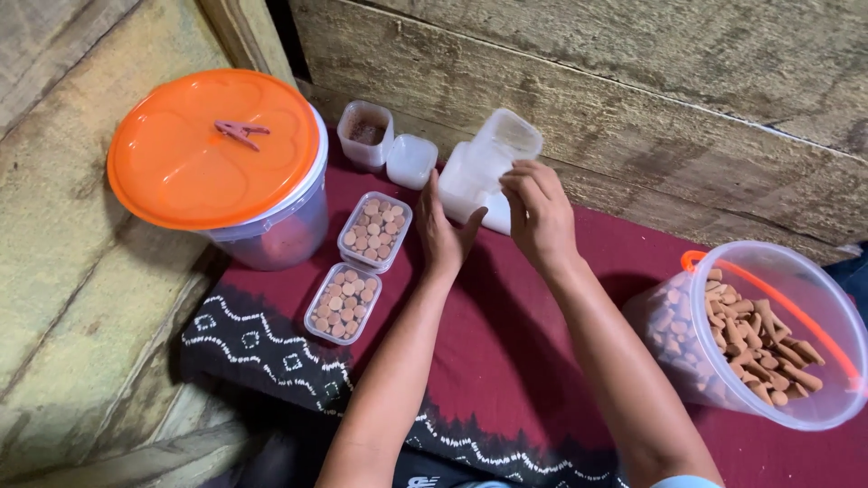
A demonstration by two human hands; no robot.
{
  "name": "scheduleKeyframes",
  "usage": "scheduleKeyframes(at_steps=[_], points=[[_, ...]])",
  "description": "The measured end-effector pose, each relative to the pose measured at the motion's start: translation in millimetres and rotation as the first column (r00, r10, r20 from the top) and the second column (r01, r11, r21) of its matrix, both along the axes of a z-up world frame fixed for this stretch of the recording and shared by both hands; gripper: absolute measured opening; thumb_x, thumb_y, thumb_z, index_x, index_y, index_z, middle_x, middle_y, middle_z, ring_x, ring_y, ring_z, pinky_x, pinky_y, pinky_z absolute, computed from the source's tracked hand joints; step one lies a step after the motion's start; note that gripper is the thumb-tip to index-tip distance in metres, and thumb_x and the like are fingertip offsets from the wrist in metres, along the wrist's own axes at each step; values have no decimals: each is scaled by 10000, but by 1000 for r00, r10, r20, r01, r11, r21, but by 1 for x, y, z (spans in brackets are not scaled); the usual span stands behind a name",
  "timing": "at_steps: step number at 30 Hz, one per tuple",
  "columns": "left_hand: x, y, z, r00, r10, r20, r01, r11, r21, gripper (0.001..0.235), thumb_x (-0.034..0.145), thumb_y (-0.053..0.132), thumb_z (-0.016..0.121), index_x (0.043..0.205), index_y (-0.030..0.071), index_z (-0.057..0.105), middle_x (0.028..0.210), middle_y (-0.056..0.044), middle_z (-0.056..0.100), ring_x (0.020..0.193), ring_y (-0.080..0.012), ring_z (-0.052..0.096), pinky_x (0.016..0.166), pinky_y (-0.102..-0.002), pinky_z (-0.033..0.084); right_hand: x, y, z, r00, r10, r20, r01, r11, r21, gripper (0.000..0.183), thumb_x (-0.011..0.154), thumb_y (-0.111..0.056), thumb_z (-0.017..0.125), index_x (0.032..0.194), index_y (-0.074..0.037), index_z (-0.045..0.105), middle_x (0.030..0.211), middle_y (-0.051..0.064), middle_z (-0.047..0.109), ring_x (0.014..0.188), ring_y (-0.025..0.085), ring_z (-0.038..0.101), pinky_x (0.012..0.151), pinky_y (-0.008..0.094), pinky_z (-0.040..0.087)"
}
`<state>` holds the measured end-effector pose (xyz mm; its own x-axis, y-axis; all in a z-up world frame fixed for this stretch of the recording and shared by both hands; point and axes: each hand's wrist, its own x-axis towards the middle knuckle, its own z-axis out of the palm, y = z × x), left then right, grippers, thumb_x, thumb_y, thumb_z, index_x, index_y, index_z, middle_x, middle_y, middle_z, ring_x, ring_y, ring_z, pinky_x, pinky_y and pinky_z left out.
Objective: The person is packing incense cones from a large white bucket into small, clear plastic containers.
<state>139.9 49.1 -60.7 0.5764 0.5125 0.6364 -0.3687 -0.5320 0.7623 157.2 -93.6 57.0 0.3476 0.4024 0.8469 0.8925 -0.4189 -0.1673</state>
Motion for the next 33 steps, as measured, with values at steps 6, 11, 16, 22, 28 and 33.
scheduleKeyframes(at_steps=[6, 11, 16, 22, 28, 33], points=[[-22, -7, 21, 993, -22, 116, 20, 1000, 22, 926, 750, 150, 714, 1594, 40, 347, 1533, -176, 440, 1399, -371, 451, 1205, -470, 303, -80, -67, -30, 957, -274, 95, 284, 952, -115, 48, 1002, -43, 666, 999, -40, 714, 929, 120, 635, 916, 347, 679, 820, 449, 574], [-37, -28, 43, 984, -77, 158, 68, 996, 62, 498, 810, 22, 572, 1302, 71, 627, 1261, -104, 592, 1125, -299, 586, 1027, -420, 433, -134, -101, -82, 932, -357, 63, 358, 877, -320, 76, 983, -158, 656, 949, -98, 688, 824, 87, 601, 764, 303, 621, 634, 405, 462], [-31, -43, 17, 874, -464, -146, 467, 884, -13, 177, 960, 195, 607, 1074, 200, 743, 849, -5, 707, 785, -199, 706, 659, -304, 534, -147, -106, -101, 934, -354, -52, 321, 893, -317, 211, 899, -213, 760, 1044, -79, 688, 883, 103, 634, 796, 305, 654, 634, 382, 509], [-43, -50, 23, 316, -746, -587, 824, 522, -220, 261, 915, 229, 693, 1154, 135, 738, 766, -139, 719, 632, -240, 646, 629, -398, 543, -132, -144, -85, 899, -322, -296, 300, 946, -119, 335, 919, -246, 723, 1221, -107, 679, 1152, 151, 619, 1135, 389, 610, 965, 474, 498], [-42, -55, 23, 267, -683, -680, 848, 502, -171, 305, 847, 111, 674, 1148, 103, 720, 653, -95, 657, 550, -183, 590, 554, -348, 503, -142, -149, -61, 761, -260, -595, 109, 954, -278, 1039, 751, -316, 876, 1589, -52, 322, 1573, 344, 275, 1448, 619, 235, 1215, 651, 219], [-38, -53, 7, 172, -764, -622, 827, 455, -330, 343, 862, 38, 641, 1201, 56, 683, 658, -122, 655, 475, -173, 632, 487, -289, 528, -137, -158, -85, 510, -155, -846, 152, 984, -88, 1160, 776, -103, 838, 1670, -189, 102, 1525, 266, 434, 1412, 484, 439, 1185, 590, 351]])
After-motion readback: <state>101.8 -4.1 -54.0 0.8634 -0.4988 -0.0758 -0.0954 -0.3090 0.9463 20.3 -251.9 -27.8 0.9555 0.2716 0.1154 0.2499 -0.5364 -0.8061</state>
